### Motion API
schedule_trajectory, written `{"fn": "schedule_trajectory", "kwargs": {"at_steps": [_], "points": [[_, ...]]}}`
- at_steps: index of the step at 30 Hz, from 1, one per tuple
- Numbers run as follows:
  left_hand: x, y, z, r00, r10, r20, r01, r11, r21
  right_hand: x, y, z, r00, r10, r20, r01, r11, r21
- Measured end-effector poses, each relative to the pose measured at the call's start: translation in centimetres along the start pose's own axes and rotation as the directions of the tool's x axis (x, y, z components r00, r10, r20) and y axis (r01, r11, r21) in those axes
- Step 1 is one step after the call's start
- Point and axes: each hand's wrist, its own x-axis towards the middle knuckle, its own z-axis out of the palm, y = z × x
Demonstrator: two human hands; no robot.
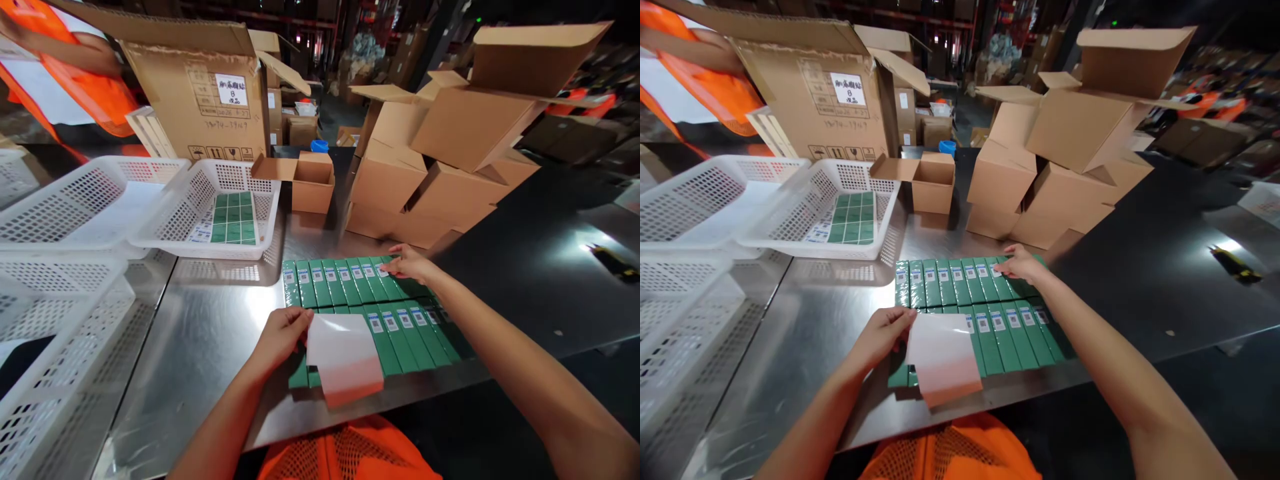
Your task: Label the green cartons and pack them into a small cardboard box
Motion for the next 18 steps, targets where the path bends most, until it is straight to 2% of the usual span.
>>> {"fn": "schedule_trajectory", "kwargs": {"at_steps": [4, 7, 8, 10, 11, 13, 14, 16, 18], "points": [[0.0, 0.0, 0.0, 1.000, 0.010, -0.011, -0.011, 0.999, -0.035, 0.4, -0.1, -0.6, 0.995, 0.000, -0.100, -0.010, 0.995, -0.097], [0.0, 0.0, 0.0, 0.999, 0.029, -0.032, -0.031, 0.996, -0.079, -1.6, -0.6, -0.6, 0.981, -0.094, -0.167, 0.069, 0.986, -0.153], [0.0, 0.0, 0.0, 0.998, 0.045, -0.037, -0.048, 0.994, -0.093, -2.8, -0.8, -0.4, 0.980, -0.120, -0.155, 0.100, 0.986, -0.133], [-0.2, 0.1, -0.1, 0.993, 0.106, -0.046, -0.111, 0.987, -0.115, -5.9, -1.2, 0.6, 0.989, -0.142, -0.035, 0.142, 0.990, 0.001], [-0.4, 0.3, -0.1, 0.986, 0.159, -0.050, -0.164, 0.980, -0.114, -7.6, -1.4, 1.3, 0.986, -0.142, 0.085, 0.133, 0.985, 0.109], [-1.0, 0.6, -0.2, 0.949, 0.309, -0.056, -0.312, 0.948, -0.055, -10.9, -1.8, 2.5, 0.941, -0.146, 0.305, 0.055, 0.957, 0.286], [-1.4, 0.8, -0.2, 0.919, 0.392, -0.049, -0.392, 0.920, 0.000, -12.2, -2.0, 3.0, 0.916, -0.157, 0.369, 0.023, 0.939, 0.343], [-2.1, 1.1, -0.2, 0.849, 0.529, 0.000, -0.525, 0.844, 0.111, -14.1, -2.3, 3.8, 0.895, -0.195, 0.401, 0.005, 0.903, 0.429], [-2.6, 1.2, -0.1, 0.794, 0.607, 0.045, -0.605, 0.780, 0.162, -15.1, -2.4, 4.2, 0.900, -0.243, 0.362, 0.029, 0.862, 0.507]]}}
